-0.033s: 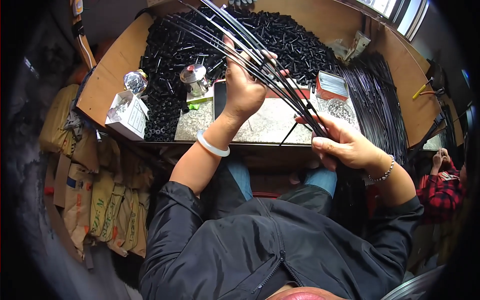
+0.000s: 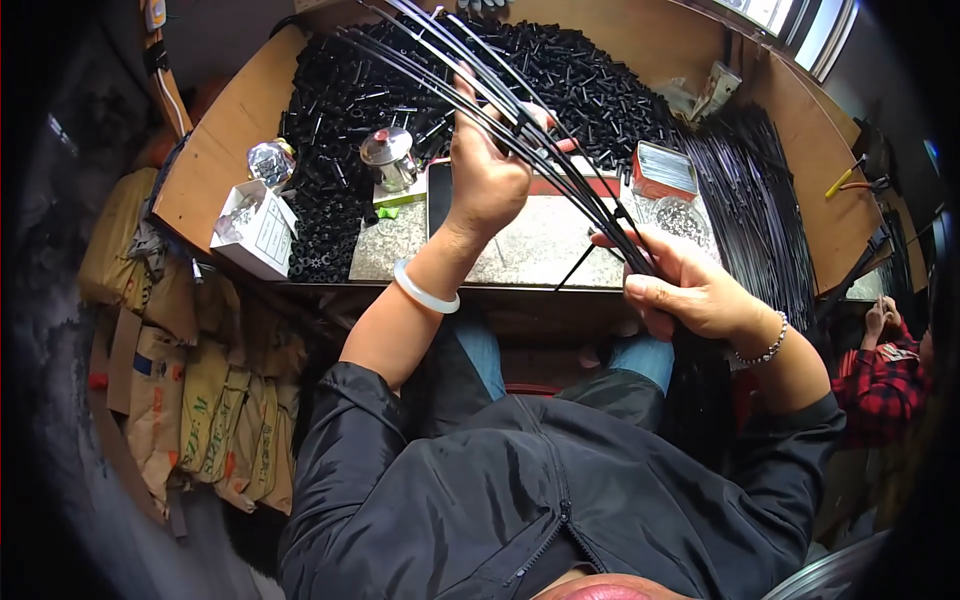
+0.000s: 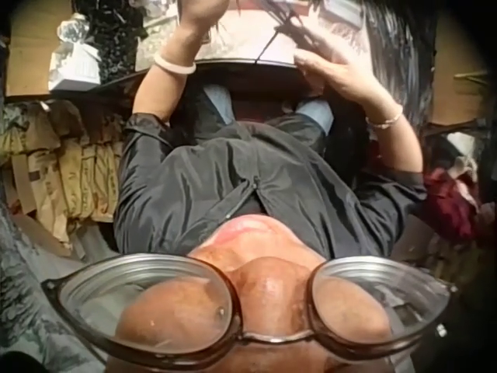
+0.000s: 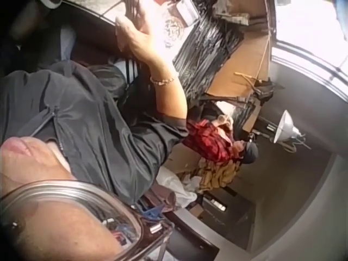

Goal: Assembling a bundle of black rods into a connector and crimping them using hand tools.

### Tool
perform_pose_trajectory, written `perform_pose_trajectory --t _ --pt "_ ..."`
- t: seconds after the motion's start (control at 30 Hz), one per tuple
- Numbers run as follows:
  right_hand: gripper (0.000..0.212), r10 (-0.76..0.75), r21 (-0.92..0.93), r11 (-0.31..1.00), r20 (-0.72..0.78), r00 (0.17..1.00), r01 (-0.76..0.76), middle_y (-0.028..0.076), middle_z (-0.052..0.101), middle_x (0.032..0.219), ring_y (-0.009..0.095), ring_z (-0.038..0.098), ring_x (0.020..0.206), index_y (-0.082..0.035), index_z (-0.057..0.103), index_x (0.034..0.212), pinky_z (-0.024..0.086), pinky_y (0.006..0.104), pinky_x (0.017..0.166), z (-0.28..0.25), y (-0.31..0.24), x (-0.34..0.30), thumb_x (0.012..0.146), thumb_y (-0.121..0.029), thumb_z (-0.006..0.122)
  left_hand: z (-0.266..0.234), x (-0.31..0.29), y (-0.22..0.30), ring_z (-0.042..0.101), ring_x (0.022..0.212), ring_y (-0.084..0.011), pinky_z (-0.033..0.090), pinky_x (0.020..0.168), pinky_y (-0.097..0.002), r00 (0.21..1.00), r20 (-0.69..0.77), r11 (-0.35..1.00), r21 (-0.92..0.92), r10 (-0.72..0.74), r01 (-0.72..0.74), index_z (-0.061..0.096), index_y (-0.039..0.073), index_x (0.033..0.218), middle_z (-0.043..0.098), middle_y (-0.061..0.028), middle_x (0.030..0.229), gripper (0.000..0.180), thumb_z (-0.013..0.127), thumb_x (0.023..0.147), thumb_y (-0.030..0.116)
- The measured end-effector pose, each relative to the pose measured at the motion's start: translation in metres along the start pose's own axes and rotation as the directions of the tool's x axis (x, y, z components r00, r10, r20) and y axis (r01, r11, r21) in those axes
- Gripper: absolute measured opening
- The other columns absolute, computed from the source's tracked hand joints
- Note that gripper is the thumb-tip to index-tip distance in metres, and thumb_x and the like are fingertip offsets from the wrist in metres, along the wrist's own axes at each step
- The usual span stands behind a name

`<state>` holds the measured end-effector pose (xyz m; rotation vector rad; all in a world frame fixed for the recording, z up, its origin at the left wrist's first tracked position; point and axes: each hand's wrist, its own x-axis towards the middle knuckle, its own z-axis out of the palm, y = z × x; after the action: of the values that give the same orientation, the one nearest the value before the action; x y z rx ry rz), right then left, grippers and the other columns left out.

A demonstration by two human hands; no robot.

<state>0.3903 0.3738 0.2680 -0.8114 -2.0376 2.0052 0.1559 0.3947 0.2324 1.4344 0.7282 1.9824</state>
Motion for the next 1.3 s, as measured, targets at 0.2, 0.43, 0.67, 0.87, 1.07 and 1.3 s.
perform_pose_trajectory --t 0.2,0.43,0.67,0.87,1.07,1.3 --pt "0.061 -0.142 0.188 0.97 -0.077 0.987 0.154 0.0 0.044 0.063 0.007 0.04 0.046 -0.004 0.022 0.142 0.035 0.0212 0.043 0.002 0.011 -0.003 0.092 -0.015 0.054 -0.008 -0.001 0.009 0.062 0.077 -0.0151 0.054 0.087 -0.0412 0.964 0.165 0.977 -0.018 -0.207 0.213 0.048 -0.008 0.115 0.058 -0.0058 0.077 0.037 0.046 0.078 -0.015" --pt "0.041 -0.179 0.205 0.958 -0.124 0.976 0.202 0.001 0.049 0.068 0.004 0.036 0.043 -0.007 0.033 0.136 0.028 0.0181 0.04 0.0 0.012 0.009 0.098 -0.017 0.042 0.014 -0.02 0.004 0.056 0.106 -0.0154 0.044 0.095 -0.0295 0.834 0.481 0.944 -0.036 -0.271 0.328 0.043 0.002 0.131 0.06 -0.0097 0.113 0.046 0.041 0.086 -0.007" --pt "0.025 -0.064 0.254 0.962 -0.134 0.989 0.096 0.003 0.054 0.069 0.006 0.037 0.04 -0.005 0.043 0.119 0.029 0.0182 0.037 0.003 0.012 -0.001 0.098 -0.018 0.043 0.01 -0.026 0.007 0.058 0.092 -0.0097 0.047 0.085 -0.0262 0.901 0.405 0.987 0.099 -0.155 0.126 0.059 0.002 0.104 0.06 -0.0036 0.098 0.027 0.051 0.08 -0.009" --pt "0.018 0.041 0.285 0.958 -0.049 0.998 -0.025 0.008 0.059 0.067 0.011 0.052 0.045 -0.004 0.048 0.093 0.042 0.0205 0.041 -0.013 0.058 -0.021 0.092 -0.021 0.054 -0.016 -0.007 0.015 0.064 0.086 -0.0171 0.055 0.074 -0.028 0.981 0.099 0.982 -0.068 -0.169 0.176 0.055 -0.003 0.117 0.067 -0.0133 0.093 0.038 0.047 0.081 -0.012" --pt "0.019 0.1 0.357 0.927 0.055 0.993 -0.113 0.011 0.061 0.069 0.013 0.053 0.046 -0.006 0.048 0.094 0.042 0.0218 0.041 -0.015 0.09 -0.041 0.092 -0.023 0.056 -0.039 0.004 0.006 0.064 0.089 -0.0168 0.051 0.082 -0.0256 0.998 -0.055 0.984 0.179 0.017 -0.007 0.058 -0.004 0.112 0.067 -0.0136 0.096 0.025 0.054 0.088 -0.001" --pt "0.008 0.056 0.078 0.996 -0.304 0.951 -0.034 -0.005 0.045 0.06 0.002 0.037 0.048 -0.005 0.056 0.091 0.027 0.0178 0.042 -0.041 0.111 -0.075 0.091 -0.013 0.055 -0.058 0.008 0.006 0.065 0.089 -0.0215 0.054 0.078 -0.0269 0.981 -0.187 0.989 0.133 -0.041 0.066 0.054 -0.004 0.117 0.066 -0.0177 0.098 0.032 0.05 0.085 -0.008"
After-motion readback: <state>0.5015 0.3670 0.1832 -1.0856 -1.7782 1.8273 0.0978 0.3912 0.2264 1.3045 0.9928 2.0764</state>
